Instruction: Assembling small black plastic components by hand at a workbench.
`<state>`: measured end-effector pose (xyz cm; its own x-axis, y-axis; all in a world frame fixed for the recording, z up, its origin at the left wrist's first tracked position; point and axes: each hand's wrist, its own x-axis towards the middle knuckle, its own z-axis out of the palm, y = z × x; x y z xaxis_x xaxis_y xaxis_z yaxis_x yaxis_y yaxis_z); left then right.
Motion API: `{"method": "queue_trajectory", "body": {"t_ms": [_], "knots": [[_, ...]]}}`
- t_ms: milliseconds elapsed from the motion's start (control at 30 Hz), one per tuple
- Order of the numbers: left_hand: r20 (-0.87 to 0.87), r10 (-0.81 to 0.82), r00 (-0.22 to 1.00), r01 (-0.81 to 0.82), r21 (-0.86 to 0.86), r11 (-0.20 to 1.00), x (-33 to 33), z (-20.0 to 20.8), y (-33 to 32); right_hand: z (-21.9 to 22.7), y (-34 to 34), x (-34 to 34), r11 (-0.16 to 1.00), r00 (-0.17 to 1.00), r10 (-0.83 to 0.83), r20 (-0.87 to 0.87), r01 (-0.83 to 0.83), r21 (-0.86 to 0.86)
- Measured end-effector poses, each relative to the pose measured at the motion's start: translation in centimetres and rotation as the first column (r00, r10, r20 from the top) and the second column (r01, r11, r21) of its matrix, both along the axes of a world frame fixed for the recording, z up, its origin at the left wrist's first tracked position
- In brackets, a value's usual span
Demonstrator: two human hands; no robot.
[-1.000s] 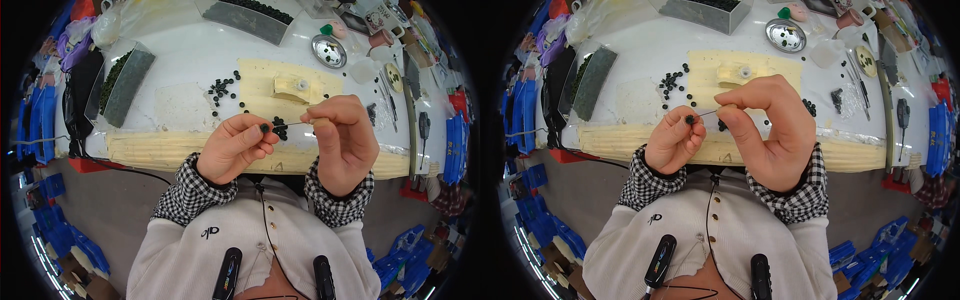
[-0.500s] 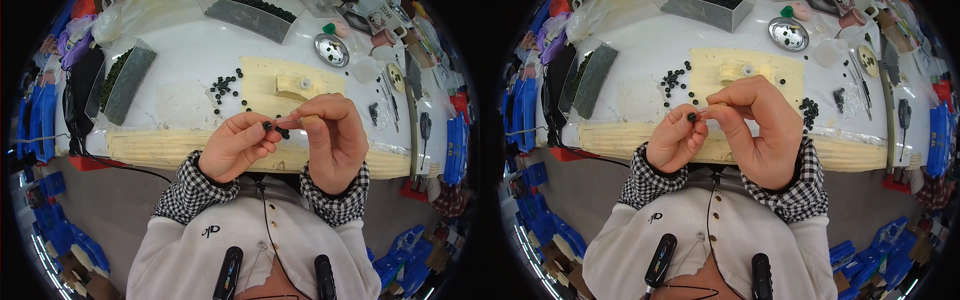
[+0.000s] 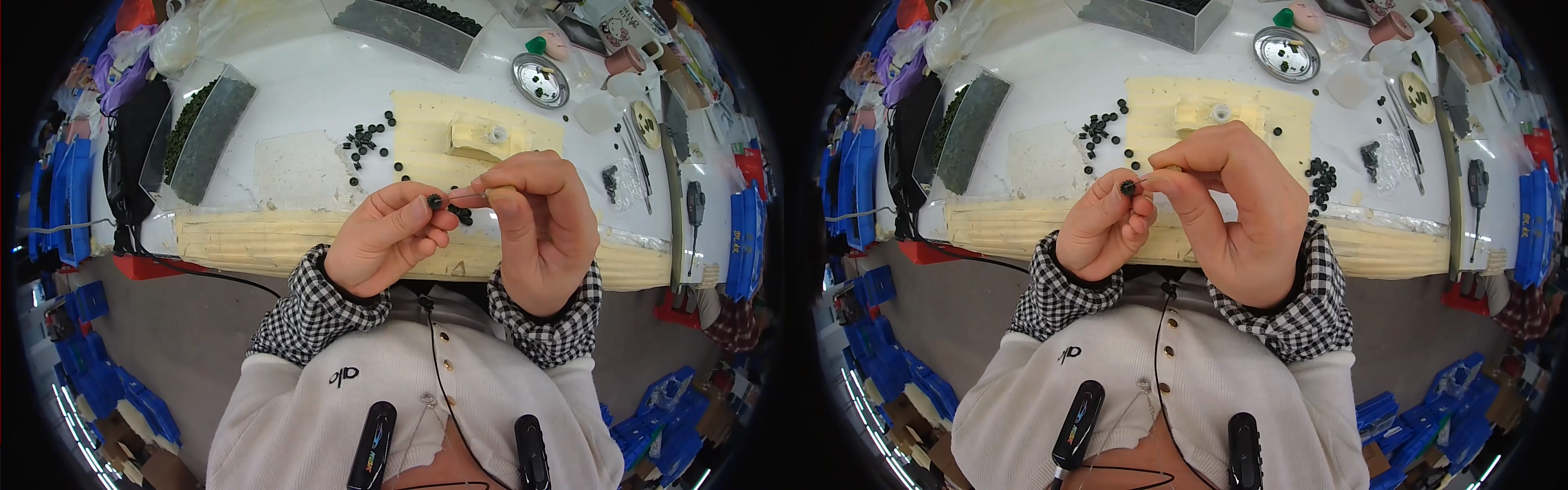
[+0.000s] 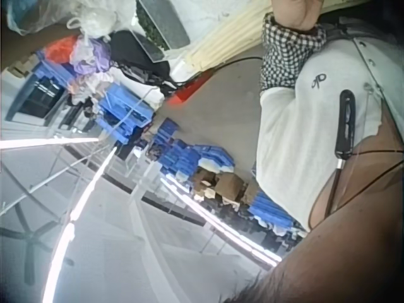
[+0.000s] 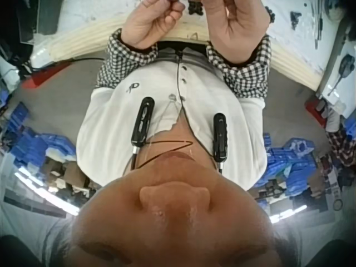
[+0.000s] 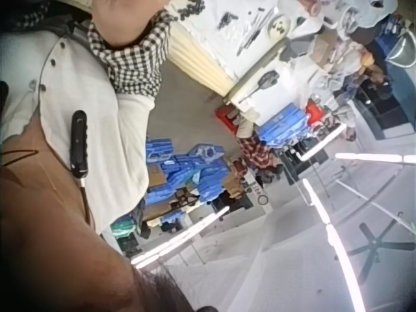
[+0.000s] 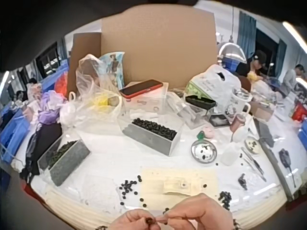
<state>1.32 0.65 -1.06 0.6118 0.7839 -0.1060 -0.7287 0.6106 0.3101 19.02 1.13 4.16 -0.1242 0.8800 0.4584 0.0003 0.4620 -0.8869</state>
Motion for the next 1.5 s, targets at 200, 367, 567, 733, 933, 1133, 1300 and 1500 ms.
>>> {"method": "queue_trajectory", "body": {"t_ms": [200,367,567,733,933,1133,1300,1500], "knots": [[0.009,-0.004,1.0,0.004,-0.008,1.0,0.02,0.1,0.01,-0.06,0.05,0.0,1.0,1.0,-0.001,0.021,0.0,0.019],[0.011,-0.008,1.0,0.008,-0.001,1.0,0.02,0.1,0.05,0.0,0.07,-0.09,1.0,1.0,0.001,0.007,-0.001,0.025],[0.01,-0.015,1.0,0.015,-0.004,1.0,0.02,0.18,0.1,-0.1,0.0,0.06,1.0,1.0,0.005,0.003,-0.005,-0.002],[-0.003,-0.01,1.0,0.01,-0.013,1.0,0.04,0.21,0.07,-0.13,0.03,0.02,1.0,1.0,0.012,-0.003,-0.012,0.008],[-0.068,-0.023,0.997,0.024,0.01,1.0,-0.1,0.45,0.07,-0.23,0.01,0.03,1.0,1.0,0.011,-0.005,-0.011,0.001],[-0.018,-0.012,1.0,0.012,-0.001,1.0,0.07,0.4,0.13,-0.31,-0.05,-0.09,1.0,1.0,-0.005,-0.01,0.005,-0.002],[-0.028,-0.005,1.0,0.005,-0.005,1.0,0.03,0.22,0.08,-0.02,-0.03,-0.06,0.998,0.997,-0.053,0.06,0.051,0.032],[-0.073,-0.018,0.997,0.019,0.01,1.0,-0.04,0.43,0.1,0.01,0.1,-0.12,0.995,0.993,-0.078,0.09,0.072,0.072]]}}
